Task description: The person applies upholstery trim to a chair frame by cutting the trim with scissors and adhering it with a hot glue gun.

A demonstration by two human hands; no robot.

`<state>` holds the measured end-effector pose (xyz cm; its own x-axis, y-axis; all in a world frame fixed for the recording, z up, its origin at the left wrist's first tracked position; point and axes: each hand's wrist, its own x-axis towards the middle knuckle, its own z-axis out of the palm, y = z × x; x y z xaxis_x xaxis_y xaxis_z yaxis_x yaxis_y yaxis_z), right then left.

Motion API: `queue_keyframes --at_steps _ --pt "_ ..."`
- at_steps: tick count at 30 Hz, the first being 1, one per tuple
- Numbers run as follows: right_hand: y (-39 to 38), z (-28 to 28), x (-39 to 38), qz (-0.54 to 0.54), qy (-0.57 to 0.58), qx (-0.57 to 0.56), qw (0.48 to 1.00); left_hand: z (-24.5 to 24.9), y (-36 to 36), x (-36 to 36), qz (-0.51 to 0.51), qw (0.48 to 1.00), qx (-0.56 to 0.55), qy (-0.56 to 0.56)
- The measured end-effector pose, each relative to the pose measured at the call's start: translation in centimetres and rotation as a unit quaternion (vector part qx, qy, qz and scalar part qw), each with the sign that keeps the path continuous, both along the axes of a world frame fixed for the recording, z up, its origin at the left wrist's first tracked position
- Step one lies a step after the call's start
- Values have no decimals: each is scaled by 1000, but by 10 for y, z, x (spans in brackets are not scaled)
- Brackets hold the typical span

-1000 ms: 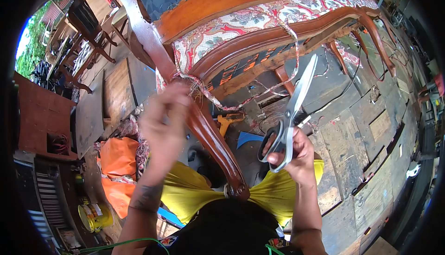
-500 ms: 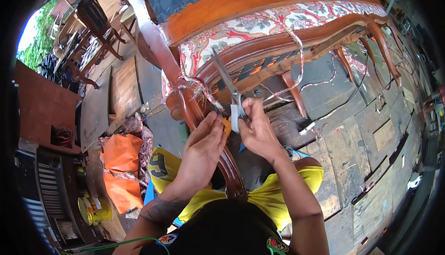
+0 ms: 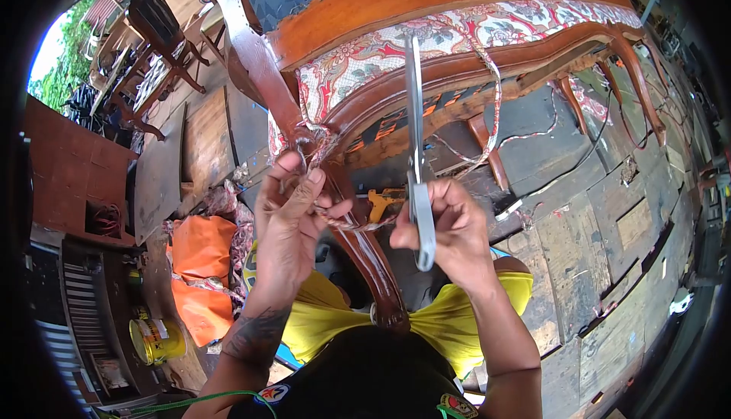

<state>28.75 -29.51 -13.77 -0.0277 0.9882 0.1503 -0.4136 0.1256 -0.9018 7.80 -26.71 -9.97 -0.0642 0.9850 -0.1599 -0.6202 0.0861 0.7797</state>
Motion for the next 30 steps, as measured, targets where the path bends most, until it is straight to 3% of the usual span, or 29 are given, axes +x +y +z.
queue_keyframes --at_steps 2,4,6,8,10,12,14,18,20,23,30 --pt "-12 -7 -2 67 53 -54 995 4 3 -9 7 973 64 222" --pt "-24 -5 -9 94 88 -127 984 8 6 -7 46 961 99 253" --pt "-30 -10 -13 127 87 -141 978 10 7 -14 56 885 111 449" --pt "-35 -16 -20 109 99 -106 983 3 10 -20 80 867 118 478" --pt "-38 -6 -20 88 -80 -139 983 -5 14 -25 119 806 146 561" --pt "-36 -10 -18 86 -135 -141 977 -1 15 -24 117 814 130 554" --pt "-28 -13 -17 4 -350 84 933 1 16 -25 88 830 96 542" --pt "-20 3 -13 -69 -413 88 904 -6 16 -24 77 836 93 535" --pt "-15 12 -10 -119 -572 100 805 -13 16 -22 86 828 158 531" --pt "-7 10 -10 -114 -596 90 790 -20 15 -21 55 871 142 467" --pt "9 18 -21 -115 -647 132 742 -27 20 -21 47 901 159 401"
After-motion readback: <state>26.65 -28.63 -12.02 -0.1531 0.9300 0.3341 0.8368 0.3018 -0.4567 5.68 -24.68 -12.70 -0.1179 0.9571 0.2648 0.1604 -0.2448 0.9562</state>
